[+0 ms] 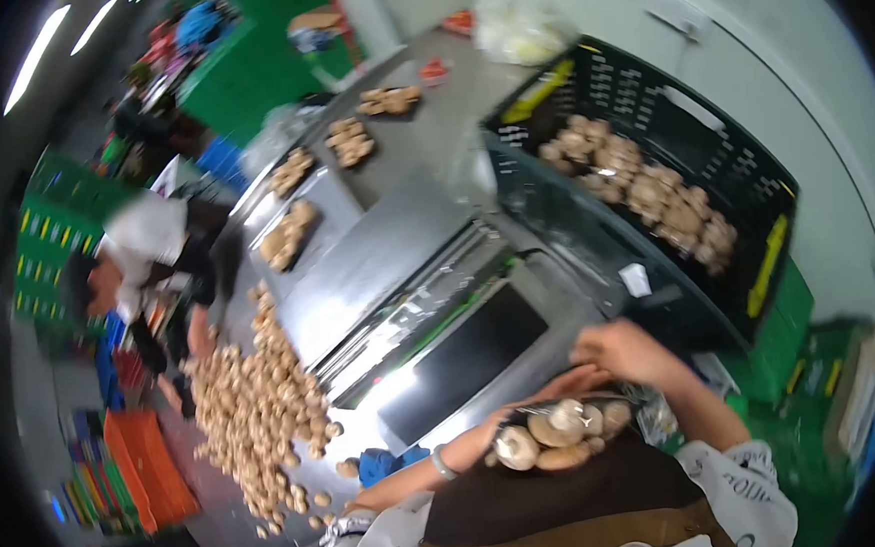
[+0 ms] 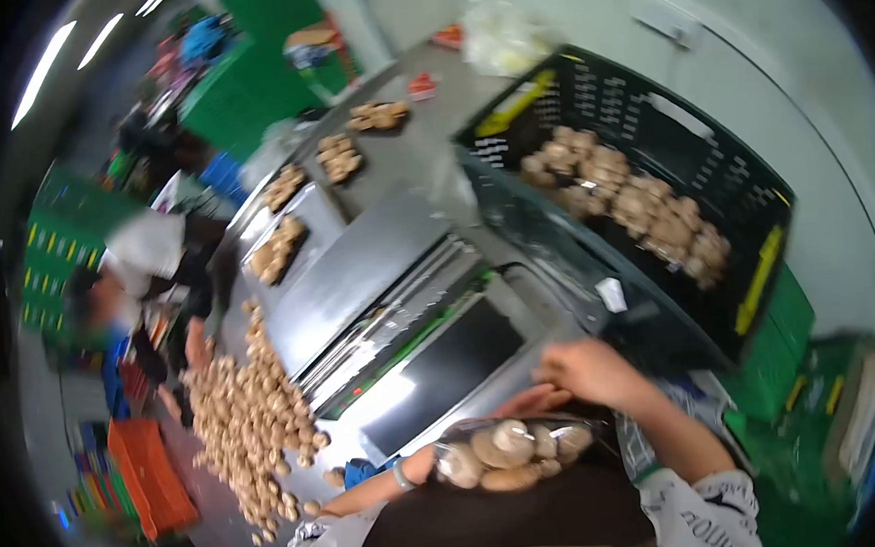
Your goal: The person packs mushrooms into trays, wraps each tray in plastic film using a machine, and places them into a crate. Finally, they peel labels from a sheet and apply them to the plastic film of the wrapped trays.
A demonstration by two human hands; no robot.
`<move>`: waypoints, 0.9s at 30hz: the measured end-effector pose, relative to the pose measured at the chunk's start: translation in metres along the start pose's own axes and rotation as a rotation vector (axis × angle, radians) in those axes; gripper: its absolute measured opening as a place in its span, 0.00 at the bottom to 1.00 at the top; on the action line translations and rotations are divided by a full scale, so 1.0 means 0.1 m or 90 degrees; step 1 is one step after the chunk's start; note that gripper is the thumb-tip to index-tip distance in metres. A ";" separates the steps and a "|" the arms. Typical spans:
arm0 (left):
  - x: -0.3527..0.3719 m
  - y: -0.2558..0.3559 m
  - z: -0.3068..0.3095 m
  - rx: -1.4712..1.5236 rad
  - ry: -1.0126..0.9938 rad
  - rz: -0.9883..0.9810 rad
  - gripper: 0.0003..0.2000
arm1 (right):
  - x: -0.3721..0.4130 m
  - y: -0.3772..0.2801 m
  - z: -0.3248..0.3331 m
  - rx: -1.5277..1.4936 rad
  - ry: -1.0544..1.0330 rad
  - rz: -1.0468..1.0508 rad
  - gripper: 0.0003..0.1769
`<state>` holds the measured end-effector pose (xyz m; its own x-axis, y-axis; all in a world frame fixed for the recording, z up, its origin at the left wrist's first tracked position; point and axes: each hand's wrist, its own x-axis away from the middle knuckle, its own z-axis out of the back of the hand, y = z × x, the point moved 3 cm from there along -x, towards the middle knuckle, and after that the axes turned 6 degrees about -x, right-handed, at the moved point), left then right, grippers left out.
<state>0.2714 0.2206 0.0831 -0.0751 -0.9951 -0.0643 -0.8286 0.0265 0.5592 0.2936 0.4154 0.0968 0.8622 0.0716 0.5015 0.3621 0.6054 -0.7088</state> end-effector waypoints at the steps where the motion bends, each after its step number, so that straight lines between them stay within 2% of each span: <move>1: -0.03 0.02 -0.01 -0.011 0.003 0.032 0.30 | 0.23 -0.25 0.33 -0.239 0.084 0.026 0.12; 2: -0.06 0.00 0.02 -0.023 0.009 0.063 0.28 | 0.36 -0.41 0.44 -0.375 0.060 0.163 0.18; 3: -0.08 -0.04 0.08 -0.044 0.028 0.087 0.27 | 0.43 -0.62 0.43 -0.281 0.030 0.305 0.31; 4: -0.10 -0.06 0.16 -0.069 0.053 0.104 0.25 | 0.49 -0.85 0.40 -0.168 -0.005 0.323 0.34; 5: -0.13 -0.07 0.24 -0.099 0.083 0.119 0.24 | 0.46 -0.92 0.30 -0.085 -0.110 0.232 0.38; 8: -0.30 0.05 0.50 -0.251 0.221 0.113 0.20 | 0.25 -0.71 0.54 -0.168 -0.174 0.143 0.34; 10: -0.51 0.31 0.63 -0.393 0.347 0.089 0.18 | 0.27 -0.29 0.81 -0.286 -0.002 0.183 0.32; 12: -0.75 0.67 0.69 -0.518 0.466 0.046 0.15 | 0.45 0.03 1.39 -0.398 0.314 0.188 0.26; 14: -0.97 1.15 0.63 -0.606 0.507 -0.127 0.09 | 0.39 0.42 1.89 -0.865 0.422 0.273 0.23; 16: -0.98 1.35 0.74 -0.527 0.582 -0.165 0.07 | 0.31 0.78 2.22 -0.911 0.476 0.237 0.21; 18: -0.94 1.45 0.80 -0.533 0.617 -0.178 0.06 | 0.02 1.27 2.20 -0.947 0.458 0.145 0.20; 20: -0.86 1.41 0.88 -0.537 0.627 -0.156 0.05 | -0.28 1.78 1.90 -0.947 0.409 0.056 0.21; 22: -0.77 1.32 0.89 -0.545 0.663 -0.123 0.04 | -0.58 2.21 1.46 -0.944 0.476 -0.114 0.23; 24: -0.64 1.21 0.90 -0.538 0.697 -0.107 0.03 | -0.84 2.65 1.10 -0.774 0.542 -0.137 0.27; 25: -0.55 1.16 0.92 -0.528 0.716 -0.108 0.03 | -0.90 2.71 0.98 -0.827 0.564 -0.188 0.28; 27: -0.36 1.06 0.96 -0.499 0.771 -0.110 0.03 | -0.96 2.60 0.90 -0.935 0.578 -0.176 0.29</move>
<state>0.1330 0.2684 0.0650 0.8262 -0.4602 0.3248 -0.2383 0.2369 0.9418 0.2733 0.6370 -0.0907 0.4464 -0.6391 0.6263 0.0696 -0.6730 -0.7364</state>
